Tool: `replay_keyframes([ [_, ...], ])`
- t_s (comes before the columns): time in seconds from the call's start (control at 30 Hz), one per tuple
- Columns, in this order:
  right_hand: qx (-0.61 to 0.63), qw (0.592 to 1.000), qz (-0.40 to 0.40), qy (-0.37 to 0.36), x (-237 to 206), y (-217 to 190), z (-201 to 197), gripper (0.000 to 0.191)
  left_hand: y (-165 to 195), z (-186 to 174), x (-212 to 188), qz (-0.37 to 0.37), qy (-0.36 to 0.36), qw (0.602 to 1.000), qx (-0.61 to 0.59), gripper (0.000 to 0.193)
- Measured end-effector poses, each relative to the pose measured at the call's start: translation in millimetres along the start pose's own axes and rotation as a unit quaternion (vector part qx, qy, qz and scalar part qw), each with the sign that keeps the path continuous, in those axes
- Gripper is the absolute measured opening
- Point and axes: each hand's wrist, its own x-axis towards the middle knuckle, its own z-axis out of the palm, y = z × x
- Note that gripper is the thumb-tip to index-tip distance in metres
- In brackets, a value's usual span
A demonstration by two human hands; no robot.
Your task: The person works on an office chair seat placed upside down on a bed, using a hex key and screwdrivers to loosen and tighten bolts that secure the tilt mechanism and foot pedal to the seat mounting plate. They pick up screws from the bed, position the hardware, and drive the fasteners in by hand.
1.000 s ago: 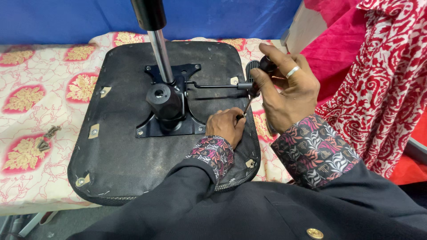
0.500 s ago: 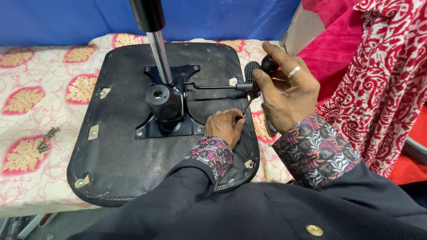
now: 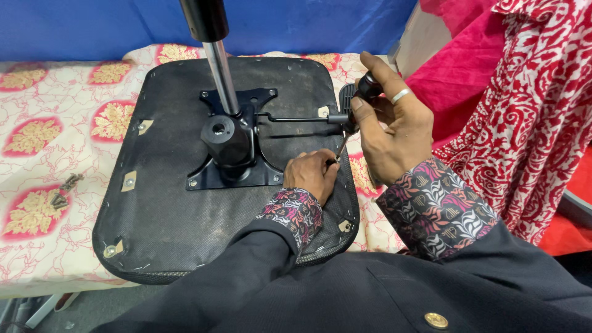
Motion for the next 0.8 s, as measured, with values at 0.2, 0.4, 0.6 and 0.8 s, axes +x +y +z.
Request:
replay_keyframes([
  [0.2,-0.064,0.997,-0.029,-0.001,-1.6,0.2,-1.3,0.041,1.4,-0.7,-0.5,-0.004,-0.009,1.000,0.008,0.020],
  [0.4,-0.083,0.995,-0.055,0.005,1.5,1.9,-1.9,0.046,0.8,-1.8,-0.8,0.009,-0.001,1.000,-0.001,0.019],
  [0.6,-0.020,0.999,-0.017,-0.020,1.7,2.7,3.0,0.049,-0.1,-1.1,-0.3,0.019,0.003,1.000,0.005,0.019],
  [0.8,-0.091,0.994,-0.060,-0.026,-0.5,-3.6,3.5,0.049,0.1,-0.4,-1.2,0.022,0.005,1.000,0.005,0.018],
])
